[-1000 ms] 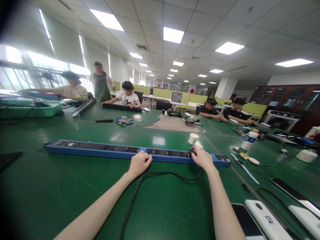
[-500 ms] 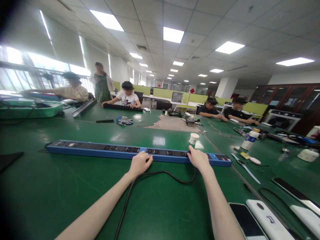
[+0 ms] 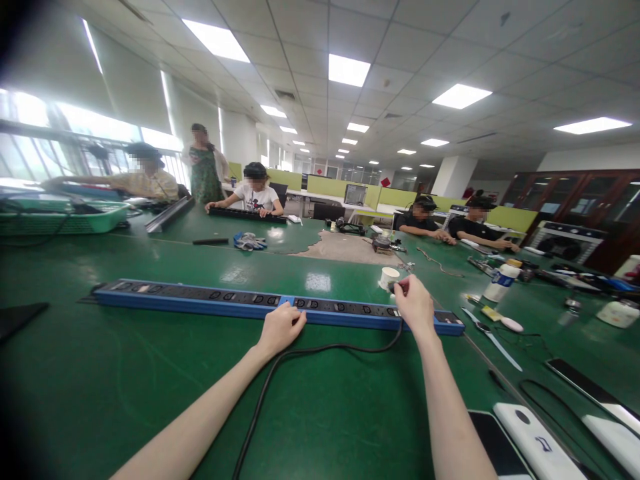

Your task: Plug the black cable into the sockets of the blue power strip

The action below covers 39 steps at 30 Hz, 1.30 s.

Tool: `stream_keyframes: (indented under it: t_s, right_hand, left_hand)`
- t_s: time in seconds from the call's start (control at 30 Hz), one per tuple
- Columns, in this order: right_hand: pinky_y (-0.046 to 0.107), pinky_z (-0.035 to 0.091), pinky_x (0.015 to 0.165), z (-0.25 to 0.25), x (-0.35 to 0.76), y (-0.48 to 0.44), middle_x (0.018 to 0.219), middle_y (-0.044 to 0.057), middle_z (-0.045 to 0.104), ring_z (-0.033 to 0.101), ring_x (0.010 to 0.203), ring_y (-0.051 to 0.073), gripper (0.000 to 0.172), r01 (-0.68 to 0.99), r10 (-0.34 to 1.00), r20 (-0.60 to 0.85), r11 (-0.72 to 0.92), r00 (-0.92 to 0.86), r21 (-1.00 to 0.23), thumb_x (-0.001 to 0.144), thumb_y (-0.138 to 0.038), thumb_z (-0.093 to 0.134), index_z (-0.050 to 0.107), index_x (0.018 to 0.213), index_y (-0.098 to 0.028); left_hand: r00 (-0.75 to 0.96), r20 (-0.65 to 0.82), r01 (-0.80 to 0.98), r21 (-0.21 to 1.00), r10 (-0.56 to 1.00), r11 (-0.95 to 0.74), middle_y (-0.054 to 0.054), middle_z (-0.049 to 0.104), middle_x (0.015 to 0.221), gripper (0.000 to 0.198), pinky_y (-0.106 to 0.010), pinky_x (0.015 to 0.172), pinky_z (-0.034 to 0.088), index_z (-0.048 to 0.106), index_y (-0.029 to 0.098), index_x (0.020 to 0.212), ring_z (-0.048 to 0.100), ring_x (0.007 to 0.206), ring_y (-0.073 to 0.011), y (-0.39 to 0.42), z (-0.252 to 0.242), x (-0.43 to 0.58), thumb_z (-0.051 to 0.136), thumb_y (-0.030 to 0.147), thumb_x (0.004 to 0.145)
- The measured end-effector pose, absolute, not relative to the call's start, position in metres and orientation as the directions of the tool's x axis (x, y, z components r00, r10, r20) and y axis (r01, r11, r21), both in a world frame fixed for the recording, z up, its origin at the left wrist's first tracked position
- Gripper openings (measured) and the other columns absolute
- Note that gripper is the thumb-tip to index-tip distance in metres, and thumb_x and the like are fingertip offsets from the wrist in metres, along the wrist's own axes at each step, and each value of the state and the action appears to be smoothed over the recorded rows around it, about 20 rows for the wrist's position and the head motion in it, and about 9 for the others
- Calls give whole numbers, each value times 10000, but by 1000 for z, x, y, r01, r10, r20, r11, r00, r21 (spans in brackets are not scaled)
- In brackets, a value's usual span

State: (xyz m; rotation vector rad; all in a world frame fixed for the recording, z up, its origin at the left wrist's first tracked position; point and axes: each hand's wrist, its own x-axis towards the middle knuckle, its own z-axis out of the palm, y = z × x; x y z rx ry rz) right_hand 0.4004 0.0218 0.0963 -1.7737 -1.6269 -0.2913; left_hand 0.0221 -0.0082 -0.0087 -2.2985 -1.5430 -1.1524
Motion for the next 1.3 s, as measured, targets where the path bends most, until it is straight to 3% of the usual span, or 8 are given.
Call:
stream_keyframes:
  t_s: [0.1, 0.27, 0.53, 0.8, 1.0, 1.17, 1.3]
  right_hand:
    - [323, 438, 738, 105, 440, 18, 982, 108, 736, 637, 844, 236, 326, 897, 730, 632, 62, 259, -439, 943, -489, 531, 658, 1043, -205]
    - [340, 445, 726, 80, 489, 11, 957, 112, 757, 665, 850, 257, 327, 901, 708, 616, -69, 346, -428, 886, -489, 588, 711, 1017, -216]
    - [315, 412, 691, 40, 495, 18, 980, 70, 740, 655, 867, 236, 259, 936, 793, 541, -100, 279, -337, 902, -437, 562, 690, 1008, -239]
    - [329, 421, 706, 41, 481, 18, 1056, 77, 732, 659, 958, 255, 228, 966, 829, 502, -168, 247, -197, 933, -386, 541, 709, 1008, -250]
    - [338, 465, 715, 49, 485, 14, 1126, 70, 763, 694, 982, 276, 294, 953, 865, 416, -202, 282, -228, 910, -395, 582, 758, 1121, -294]
    - [347, 487, 740, 47, 489, 15, 1086, 81, 779, 707, 979, 280, 312, 949, 849, 445, -184, 286, -258, 897, -408, 581, 766, 1113, -281]
    - [347, 497, 754, 52, 502, 20, 1042, 93, 785, 712, 940, 271, 340, 920, 776, 527, -174, 348, -352, 897, -422, 571, 747, 1138, -259]
  left_hand:
    - [184, 654, 839, 284, 733, -464, -60, 663, 712, 478, -307, 744, 405, 674, 210, 658, 580, 831, -196, -9, -8, 22, 444, 352, 1053]
    - [183, 649, 839, 288, 738, -461, -65, 668, 717, 482, -305, 761, 420, 680, 210, 659, 580, 840, -199, -10, -7, 22, 440, 353, 1052]
    - [181, 642, 838, 296, 745, -459, -63, 672, 726, 468, -304, 757, 412, 680, 209, 672, 589, 851, -197, -7, -10, 21, 446, 358, 1049]
    - [186, 644, 840, 288, 742, -460, -59, 669, 719, 476, -314, 744, 399, 659, 209, 657, 584, 835, -198, -8, -8, 21, 443, 361, 1053]
    - [178, 647, 831, 305, 741, -466, -64, 666, 714, 475, -313, 749, 413, 680, 213, 657, 575, 823, -199, -10, -7, 22, 450, 352, 1048]
    - [169, 643, 822, 327, 747, -466, -65, 671, 712, 463, -308, 742, 417, 690, 213, 659, 577, 832, -198, -10, -5, 22, 461, 346, 1038]
    - [170, 648, 820, 325, 743, -471, -62, 677, 716, 466, -310, 741, 410, 679, 213, 653, 575, 835, -196, -10, -6, 23, 455, 342, 1041]
